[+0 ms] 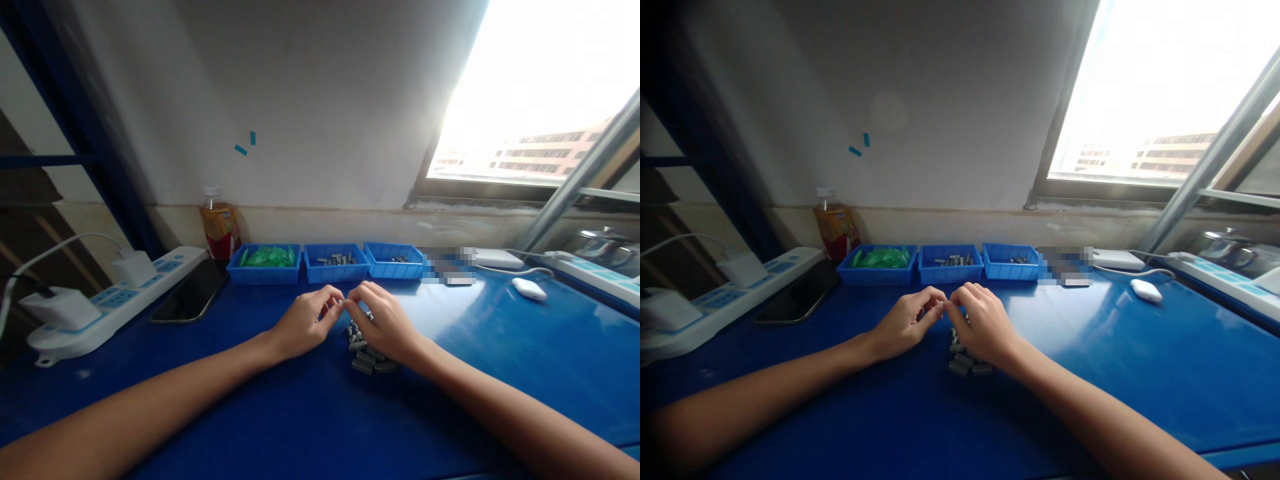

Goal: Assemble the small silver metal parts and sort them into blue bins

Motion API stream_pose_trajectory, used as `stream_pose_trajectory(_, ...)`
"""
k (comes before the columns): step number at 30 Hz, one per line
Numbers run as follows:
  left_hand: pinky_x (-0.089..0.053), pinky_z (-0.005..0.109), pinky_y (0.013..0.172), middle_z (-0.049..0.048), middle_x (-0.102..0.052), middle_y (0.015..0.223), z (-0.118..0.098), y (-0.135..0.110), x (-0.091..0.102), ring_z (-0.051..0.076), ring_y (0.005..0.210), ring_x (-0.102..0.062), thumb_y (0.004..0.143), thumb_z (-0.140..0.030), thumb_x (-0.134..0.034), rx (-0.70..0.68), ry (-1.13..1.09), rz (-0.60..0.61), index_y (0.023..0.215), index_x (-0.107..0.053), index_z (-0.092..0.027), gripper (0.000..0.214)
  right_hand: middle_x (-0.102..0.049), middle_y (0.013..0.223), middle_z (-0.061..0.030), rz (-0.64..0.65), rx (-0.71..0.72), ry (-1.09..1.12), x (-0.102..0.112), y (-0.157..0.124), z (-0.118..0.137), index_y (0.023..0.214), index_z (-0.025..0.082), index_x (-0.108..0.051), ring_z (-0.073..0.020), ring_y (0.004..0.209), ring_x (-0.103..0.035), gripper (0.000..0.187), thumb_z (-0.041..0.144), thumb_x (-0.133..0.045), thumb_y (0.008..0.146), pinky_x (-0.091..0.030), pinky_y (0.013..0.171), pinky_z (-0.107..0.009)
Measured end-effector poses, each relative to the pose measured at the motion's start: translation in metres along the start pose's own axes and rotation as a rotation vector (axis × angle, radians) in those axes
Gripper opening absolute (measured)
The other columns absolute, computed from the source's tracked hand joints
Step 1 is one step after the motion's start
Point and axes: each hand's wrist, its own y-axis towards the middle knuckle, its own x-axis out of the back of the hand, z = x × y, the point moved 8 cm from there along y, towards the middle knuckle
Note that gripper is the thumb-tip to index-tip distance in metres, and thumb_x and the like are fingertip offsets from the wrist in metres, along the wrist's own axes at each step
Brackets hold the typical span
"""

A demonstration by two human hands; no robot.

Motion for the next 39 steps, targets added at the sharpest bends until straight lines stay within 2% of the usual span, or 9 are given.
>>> stream_pose_trajectory(4, -0.041, 0.022, 0.064, 0.0009, -0.060, 0.073, 0.003, 0.002, -0.001, 0.012, 0.066, -0.055, 0.095, -0.036, -0.035, 0.011, -0.089, 0.044, 0.085, -0.056, -0.015, 0.031, -0.060, 0.088, -0.0060, 0.016, 0.092, -0.024, 0.000, -0.002, 0.007, 0.099, 0.019, -0.052, -0.0185, 0.081, -0.055, 0.011, 0.024, -0.049, 0.089, -0.044, 0.073, -0.031)
stream_pose_trajectory(8, -0.041, 0.023, 0.063, 0.0007, -0.058, 0.067, 0.004, 0.002, -0.006, 0.012, 0.063, -0.054, 0.097, -0.037, -0.029, 0.006, -0.075, 0.127, 0.075, -0.055, -0.015, 0.041, -0.060, 0.083, -0.0057, 0.028, 0.189, -0.070, 0.001, -0.003, 0.017, 0.092, 0.019, -0.056, -0.0174, 0.076, -0.054, 0.013, 0.021, -0.043, 0.092, -0.043, 0.071, -0.030)
stream_pose_trajectory(11, -0.041, 0.022, 0.063, 0.0011, -0.060, 0.071, 0.003, 0.001, -0.010, 0.012, 0.065, -0.055, 0.096, -0.032, -0.031, -0.015, -0.031, 0.167, 0.084, -0.060, -0.014, 0.035, -0.060, 0.080, -0.0051, -0.046, 0.208, -0.088, 0.013, 0.003, 0.011, 0.087, 0.019, -0.057, -0.0169, 0.073, -0.054, 0.013, 0.024, -0.046, 0.091, -0.042, 0.069, -0.030)
stream_pose_trajectory(16, -0.041, 0.021, 0.062, 0.0019, -0.062, 0.088, -0.007, -0.003, -0.020, 0.011, 0.069, -0.055, 0.083, -0.019, -0.052, -0.153, 0.141, 0.239, 0.097, -0.064, -0.019, 0.018, -0.060, 0.079, -0.0064, -0.327, -0.083, -0.332, 0.058, 0.014, -0.061, 0.079, 0.019, -0.059, -0.0203, 0.075, -0.056, 0.023, 0.036, -0.049, 0.089, -0.043, 0.071, -0.033)
stream_pose_trajectory(19, -0.043, 0.021, 0.066, 0.0026, -0.062, 0.093, -0.007, -0.005, -0.024, 0.013, 0.075, -0.057, 0.081, -0.018, -0.053, -0.169, 0.220, 0.245, 0.096, -0.064, -0.021, 0.018, -0.062, 0.091, -0.0111, -0.302, -0.292, -0.513, 0.068, 0.012, -0.105, 0.092, 0.017, -0.061, -0.0266, 0.086, -0.056, 0.027, 0.041, -0.052, 0.086, -0.043, 0.074, -0.037)
stream_pose_trajectory(21, -0.044, 0.023, 0.070, 0.0034, -0.061, 0.094, -0.003, -0.004, -0.023, 0.014, 0.078, -0.058, 0.081, -0.020, -0.053, -0.135, 0.264, 0.216, 0.095, -0.063, -0.020, 0.017, -0.062, 0.093, -0.0120, -0.223, -0.317, -0.533, 0.062, 0.009, -0.113, 0.096, 0.016, -0.061, -0.0283, 0.090, -0.056, 0.028, 0.041, -0.053, 0.086, -0.043, 0.076, -0.039)
stream_pose_trajectory(26, -0.044, 0.023, 0.068, 0.0054, -0.061, 0.093, 0.004, 0.000, -0.020, 0.015, 0.076, -0.057, 0.083, -0.023, -0.053, -0.076, 0.268, 0.169, 0.092, -0.064, -0.017, 0.015, -0.062, 0.091, -0.0077, -0.015, -0.104, -0.278, 0.023, 0.008, -0.062, 0.094, 0.019, -0.061, -0.0238, 0.089, -0.056, 0.018, 0.034, -0.052, 0.088, -0.044, 0.078, -0.036)
stream_pose_trajectory(31, -0.042, 0.024, 0.063, 0.0045, -0.066, 0.086, 0.017, 0.007, -0.009, 0.015, 0.070, -0.056, 0.088, -0.031, -0.049, 0.073, 0.050, 0.082, 0.094, -0.066, -0.014, 0.024, -0.062, 0.090, -0.0061, 0.115, 0.079, -0.102, -0.004, 0.002, -0.008, 0.096, 0.019, -0.057, -0.0203, 0.085, -0.055, 0.013, 0.027, -0.056, 0.086, -0.043, 0.076, -0.034)
stream_pose_trajectory(39, -0.039, 0.022, 0.059, 0.0021, -0.061, 0.070, 0.017, 0.008, -0.006, 0.014, 0.068, -0.053, 0.090, -0.043, -0.043, 0.120, -0.193, 0.096, 0.079, -0.064, -0.012, 0.039, -0.061, 0.084, -0.0053, 0.084, 0.172, -0.084, -0.006, -0.002, 0.007, 0.091, 0.019, -0.057, -0.0181, 0.079, -0.052, 0.009, 0.024, -0.049, 0.091, -0.042, 0.073, -0.032)
